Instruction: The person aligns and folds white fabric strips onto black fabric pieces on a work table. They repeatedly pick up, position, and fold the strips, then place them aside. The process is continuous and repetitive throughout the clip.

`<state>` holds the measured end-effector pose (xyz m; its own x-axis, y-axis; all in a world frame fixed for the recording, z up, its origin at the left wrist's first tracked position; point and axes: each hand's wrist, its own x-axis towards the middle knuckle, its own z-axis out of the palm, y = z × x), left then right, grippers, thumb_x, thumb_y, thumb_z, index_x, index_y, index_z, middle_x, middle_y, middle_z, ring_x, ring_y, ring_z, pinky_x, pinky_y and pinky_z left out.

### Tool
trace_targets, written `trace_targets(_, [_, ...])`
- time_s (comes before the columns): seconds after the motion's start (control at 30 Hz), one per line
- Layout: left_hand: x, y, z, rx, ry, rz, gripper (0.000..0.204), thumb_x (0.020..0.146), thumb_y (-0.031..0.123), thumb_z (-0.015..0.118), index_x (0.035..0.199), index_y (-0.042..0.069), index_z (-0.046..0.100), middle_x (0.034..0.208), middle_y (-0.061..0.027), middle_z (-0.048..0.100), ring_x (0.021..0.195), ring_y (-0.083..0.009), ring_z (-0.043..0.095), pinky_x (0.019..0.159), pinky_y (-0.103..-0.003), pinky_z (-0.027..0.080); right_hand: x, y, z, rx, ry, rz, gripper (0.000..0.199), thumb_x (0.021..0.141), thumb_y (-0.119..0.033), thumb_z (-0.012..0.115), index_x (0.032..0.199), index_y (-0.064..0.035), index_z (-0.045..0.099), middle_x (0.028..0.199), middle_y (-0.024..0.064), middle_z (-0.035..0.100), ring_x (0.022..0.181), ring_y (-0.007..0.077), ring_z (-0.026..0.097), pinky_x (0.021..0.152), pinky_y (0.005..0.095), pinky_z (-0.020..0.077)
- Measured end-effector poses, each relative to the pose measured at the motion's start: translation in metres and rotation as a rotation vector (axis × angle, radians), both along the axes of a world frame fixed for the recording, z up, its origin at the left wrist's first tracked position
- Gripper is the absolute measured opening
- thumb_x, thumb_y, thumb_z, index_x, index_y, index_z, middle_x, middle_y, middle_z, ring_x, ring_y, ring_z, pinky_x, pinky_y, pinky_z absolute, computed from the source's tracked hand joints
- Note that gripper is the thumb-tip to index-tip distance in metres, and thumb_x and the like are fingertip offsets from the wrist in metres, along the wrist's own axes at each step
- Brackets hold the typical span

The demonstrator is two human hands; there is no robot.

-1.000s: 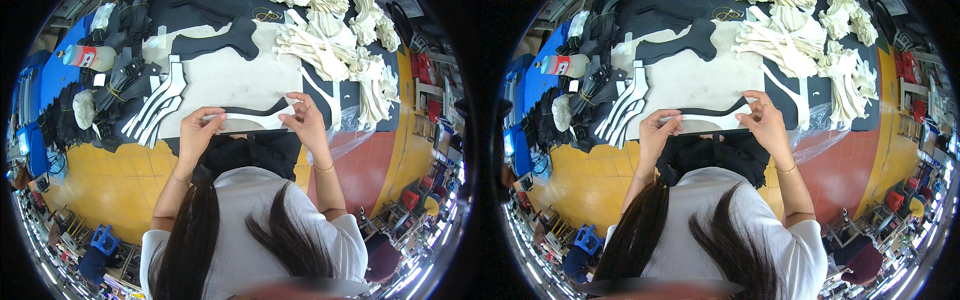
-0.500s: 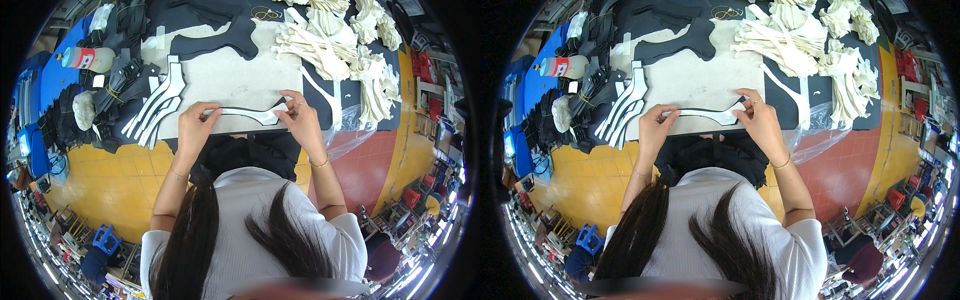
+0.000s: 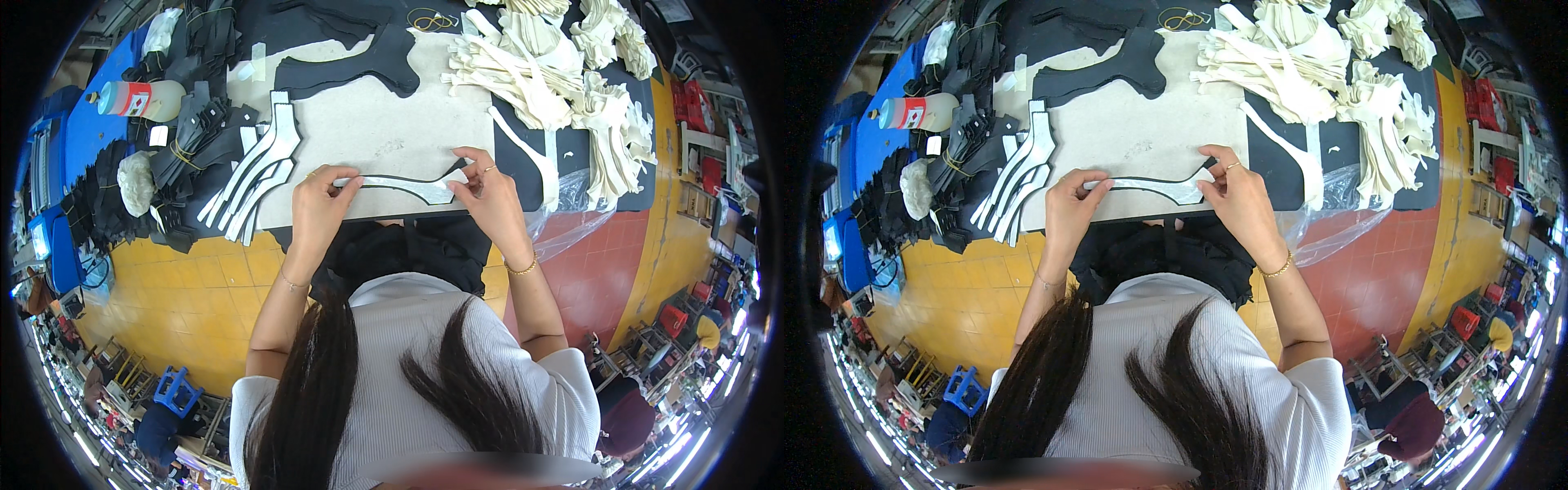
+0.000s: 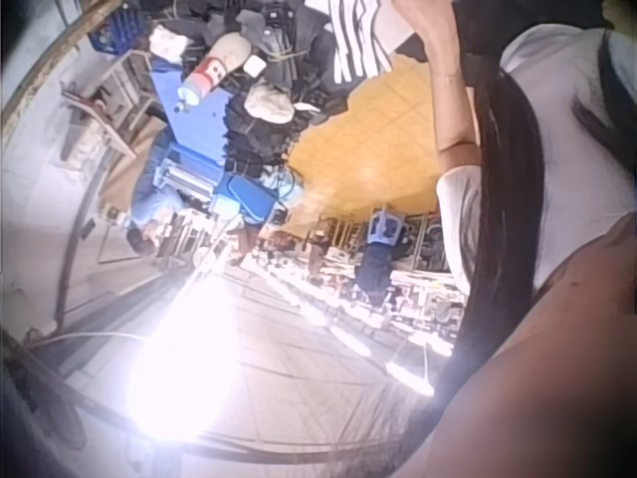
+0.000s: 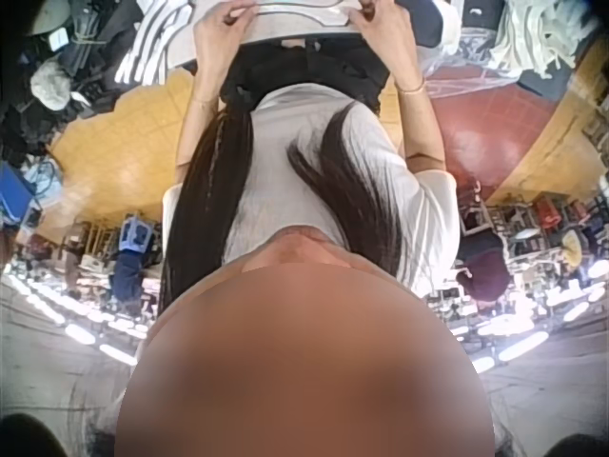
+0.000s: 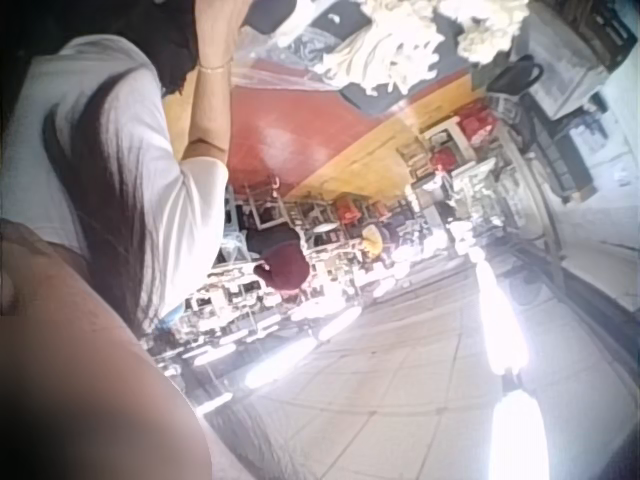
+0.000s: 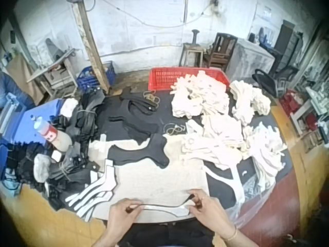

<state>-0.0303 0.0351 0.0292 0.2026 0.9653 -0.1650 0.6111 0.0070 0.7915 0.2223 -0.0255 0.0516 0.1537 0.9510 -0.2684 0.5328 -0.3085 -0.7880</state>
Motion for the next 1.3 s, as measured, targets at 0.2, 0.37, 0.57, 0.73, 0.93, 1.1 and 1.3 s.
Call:
trace_targets(0.2, [0.0012, 0.0013, 0.0006, -0.032, 0.033, 0.005, 0.016, 0.083, 0.013, 0.078, 0.093, 0.001, 0.074, 0.091, -0.0118, 0.073, 0.059, -0.0198, 0.063, 0.058, -0.03, 0.051, 0.0002, -0.0013, -0.0049, 0.002, -0.017, -0.013, 0.048, 0.085, -0.004, 0.076, 0.129, -0.0097, 0.057, 0.083, 0.009, 0.065, 0.071, 0.0175, 0.066, 0.068, 0.0296, 0.054])
trace_targets(0.37, [0.0024, 0.0028, 0.0018, -0.027, 0.044, 0.0, 0.016, 0.083, 0.013, 0.078, 0.093, 0.001, 0.075, 0.091, -0.0118, 0.073, 0.059, -0.0201, 0.063, 0.058, -0.03, 0.05, 0.0017, -0.0015, -0.0073, 0.032, -0.013, 0.002, 0.047, 0.085, -0.004, 0.076, 0.128, -0.0091, 0.057, 0.083, 0.0096, 0.065, 0.072, 0.0181, 0.067, 0.068, 0.0295, 0.0543])
trace_targets(0.57, [0.0021, 0.0025, -0.0011, -0.035, 0.042, 0.002, 0.016, 0.082, 0.013, 0.079, 0.092, 0.001, 0.075, 0.091, -0.0118, 0.073, 0.06, -0.0208, 0.064, 0.058, -0.03, 0.051, 0.0021, -0.0009, -0.0045, 0.04, -0.01, 0.025, 0.045, 0.086, -0.002, 0.073, 0.127, -0.0069, 0.055, 0.087, 0.016, 0.069, 0.076, 0.0273, 0.071, 0.07, 0.0339, 0.0564])
trace_targets(0.73, [0.0002, 0.003, -0.0044, -0.009, 0.016, -0.021, 0.022, 0.084, 0.014, 0.08, 0.1, -0.001, 0.075, 0.077, -0.0068, 0.069, 0.056, -0.0072, 0.05, 0.05, -0.023, 0.04, 0.0016, 0.0001, -0.0053, 0.039, -0.019, 0.029, 0.044, 0.085, -0.001, 0.073, 0.126, -0.0067, 0.055, 0.086, 0.0163, 0.069, 0.074, 0.0279, 0.07, 0.069, 0.0348, 0.0556])
trace_targets(0.93, [0.0011, 0.0028, -0.002, -0.044, 0.038, -0.002, 0.016, 0.083, 0.012, 0.078, 0.093, 0.0, 0.074, 0.09, -0.0115, 0.073, 0.061, -0.0201, 0.064, 0.058, -0.03, 0.051, 0.0014, -0.0001, -0.0079, 0.034, -0.025, 0.023, 0.045, 0.085, -0.003, 0.075, 0.126, -0.0069, 0.057, 0.084, 0.0113, 0.067, 0.072, 0.0193, 0.069, 0.067, 0.0297, 0.0553])
trace_targets(1.1, [0.0005, 0.0022, -0.0021, -0.041, 0.026, -0.006, 0.015, 0.083, 0.011, 0.078, 0.093, 0.0, 0.074, 0.09, -0.0117, 0.073, 0.061, -0.0211, 0.064, 0.059, -0.03, 0.051, 0.0, -0.0005, -0.0082, 0.043, -0.064, 0.032, 0.045, 0.085, -0.003, 0.075, 0.126, -0.0066, 0.058, 0.084, 0.0113, 0.067, 0.072, 0.0193, 0.069, 0.067, 0.0299, 0.0552])
trace_targets(1.3, [0.001, 0.0, -0.0069, 0.024, 0.001, -0.017, 0.016, 0.083, 0.011, 0.078, 0.093, 0.0, 0.073, 0.086, -0.0098, 0.07, 0.06, -0.0179, 0.06, 0.058, -0.029, 0.048, -0.0008, -0.0006, -0.0098, 0.035, -0.067, 0.036, 0.043, 0.086, -0.003, 0.074, 0.126, -0.0068, 0.059, 0.082, 0.0111, 0.067, 0.072, 0.0192, 0.069, 0.067, 0.0297, 0.0549])
